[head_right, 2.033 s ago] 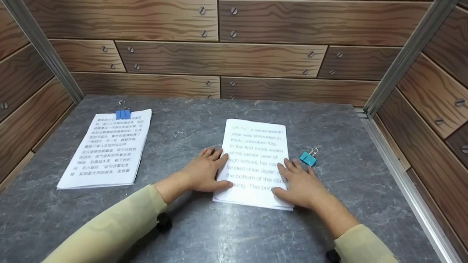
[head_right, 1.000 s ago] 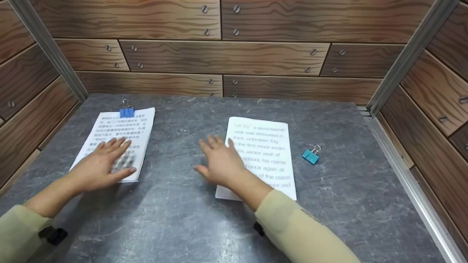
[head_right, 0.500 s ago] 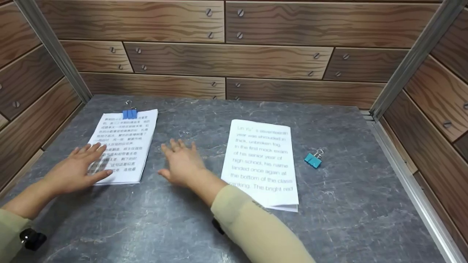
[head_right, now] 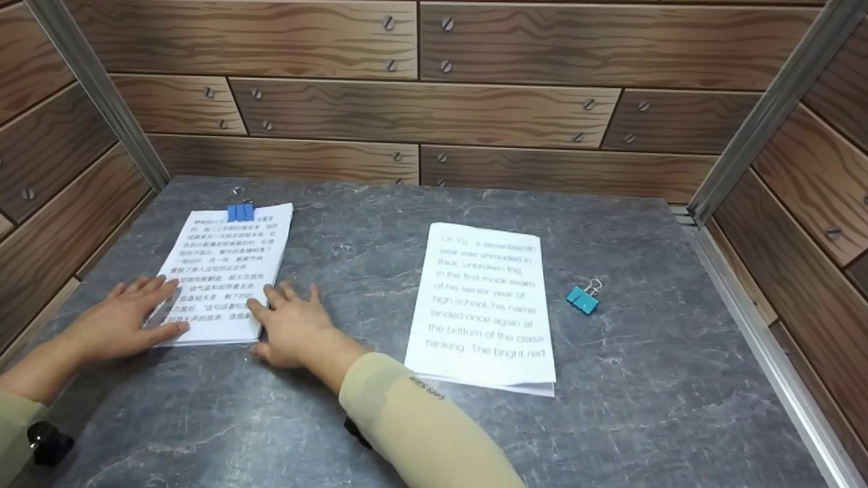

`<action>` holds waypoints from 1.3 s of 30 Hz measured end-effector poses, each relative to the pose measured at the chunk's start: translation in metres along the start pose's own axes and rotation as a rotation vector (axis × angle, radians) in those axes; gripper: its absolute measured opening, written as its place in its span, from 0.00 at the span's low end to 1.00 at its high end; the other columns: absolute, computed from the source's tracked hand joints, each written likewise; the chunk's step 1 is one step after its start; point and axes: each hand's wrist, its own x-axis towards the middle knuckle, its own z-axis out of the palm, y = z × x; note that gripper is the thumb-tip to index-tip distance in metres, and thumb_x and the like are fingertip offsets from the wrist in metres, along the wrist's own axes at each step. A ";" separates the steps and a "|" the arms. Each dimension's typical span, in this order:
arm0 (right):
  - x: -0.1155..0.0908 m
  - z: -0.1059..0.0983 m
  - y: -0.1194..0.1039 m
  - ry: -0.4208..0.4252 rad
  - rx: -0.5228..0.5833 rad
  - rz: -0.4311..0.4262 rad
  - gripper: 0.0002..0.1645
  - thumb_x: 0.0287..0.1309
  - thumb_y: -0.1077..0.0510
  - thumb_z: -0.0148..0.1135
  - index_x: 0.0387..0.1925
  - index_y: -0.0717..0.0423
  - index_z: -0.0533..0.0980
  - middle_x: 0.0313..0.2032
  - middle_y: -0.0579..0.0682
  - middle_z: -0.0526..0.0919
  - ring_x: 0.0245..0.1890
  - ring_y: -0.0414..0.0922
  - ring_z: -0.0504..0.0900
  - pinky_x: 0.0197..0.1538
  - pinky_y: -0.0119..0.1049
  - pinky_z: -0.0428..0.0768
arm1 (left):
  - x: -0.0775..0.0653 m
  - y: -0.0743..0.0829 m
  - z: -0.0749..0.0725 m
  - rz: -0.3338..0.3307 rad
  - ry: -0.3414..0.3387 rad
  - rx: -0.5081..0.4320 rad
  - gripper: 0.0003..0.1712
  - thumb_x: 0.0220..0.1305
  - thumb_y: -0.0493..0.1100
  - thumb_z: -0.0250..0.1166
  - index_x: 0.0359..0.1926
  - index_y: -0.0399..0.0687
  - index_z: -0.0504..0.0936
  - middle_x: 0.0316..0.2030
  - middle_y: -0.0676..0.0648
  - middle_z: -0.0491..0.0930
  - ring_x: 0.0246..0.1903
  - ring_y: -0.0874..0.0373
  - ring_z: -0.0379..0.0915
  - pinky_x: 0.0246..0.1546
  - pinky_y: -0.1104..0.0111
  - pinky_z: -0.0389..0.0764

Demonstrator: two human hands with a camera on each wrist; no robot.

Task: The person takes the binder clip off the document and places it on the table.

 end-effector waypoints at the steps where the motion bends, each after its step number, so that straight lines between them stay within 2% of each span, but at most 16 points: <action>1: 0.001 0.001 -0.002 -0.009 -0.007 -0.005 0.49 0.74 0.30 0.56 0.86 0.40 0.53 0.84 0.51 0.52 0.83 0.56 0.51 0.78 0.67 0.54 | 0.000 -0.001 0.001 0.002 -0.006 0.000 0.56 0.71 0.72 0.61 0.79 0.31 0.63 0.76 0.23 0.59 0.75 0.21 0.50 0.75 0.32 0.49; 5: 0.002 0.005 -0.007 -0.058 -0.012 -0.023 0.47 0.75 0.29 0.53 0.86 0.38 0.53 0.84 0.47 0.51 0.84 0.53 0.48 0.79 0.66 0.52 | 0.000 -0.003 0.003 0.003 -0.030 -0.012 0.55 0.71 0.72 0.61 0.79 0.32 0.64 0.75 0.22 0.58 0.75 0.20 0.50 0.74 0.31 0.50; 10: 0.003 0.009 -0.010 -0.110 -0.003 -0.028 0.43 0.77 0.31 0.51 0.84 0.41 0.58 0.83 0.44 0.54 0.84 0.49 0.48 0.80 0.65 0.50 | 0.000 -0.004 0.004 0.012 -0.066 -0.043 0.52 0.73 0.70 0.61 0.78 0.33 0.65 0.75 0.21 0.58 0.74 0.19 0.51 0.72 0.30 0.52; 20: -0.006 0.008 -0.003 -0.111 0.029 -0.021 0.39 0.79 0.34 0.50 0.83 0.43 0.62 0.82 0.45 0.58 0.83 0.50 0.51 0.80 0.63 0.52 | 0.007 0.007 0.001 0.031 -0.101 -0.034 0.52 0.71 0.70 0.62 0.76 0.31 0.68 0.72 0.19 0.62 0.71 0.18 0.56 0.70 0.29 0.58; 30: -0.031 0.006 0.013 -0.119 0.055 -0.028 0.39 0.79 0.35 0.52 0.83 0.43 0.62 0.82 0.46 0.57 0.83 0.51 0.51 0.80 0.64 0.50 | 0.010 0.036 0.003 0.039 -0.098 0.008 0.51 0.70 0.71 0.63 0.76 0.35 0.71 0.70 0.19 0.66 0.69 0.17 0.60 0.62 0.27 0.67; 39: -0.066 0.008 0.032 -0.114 0.119 -0.052 0.39 0.80 0.37 0.52 0.83 0.45 0.61 0.83 0.48 0.55 0.83 0.53 0.49 0.79 0.66 0.49 | 0.010 0.069 0.008 0.068 -0.090 0.061 0.50 0.71 0.71 0.62 0.75 0.35 0.72 0.69 0.20 0.68 0.69 0.20 0.63 0.68 0.32 0.66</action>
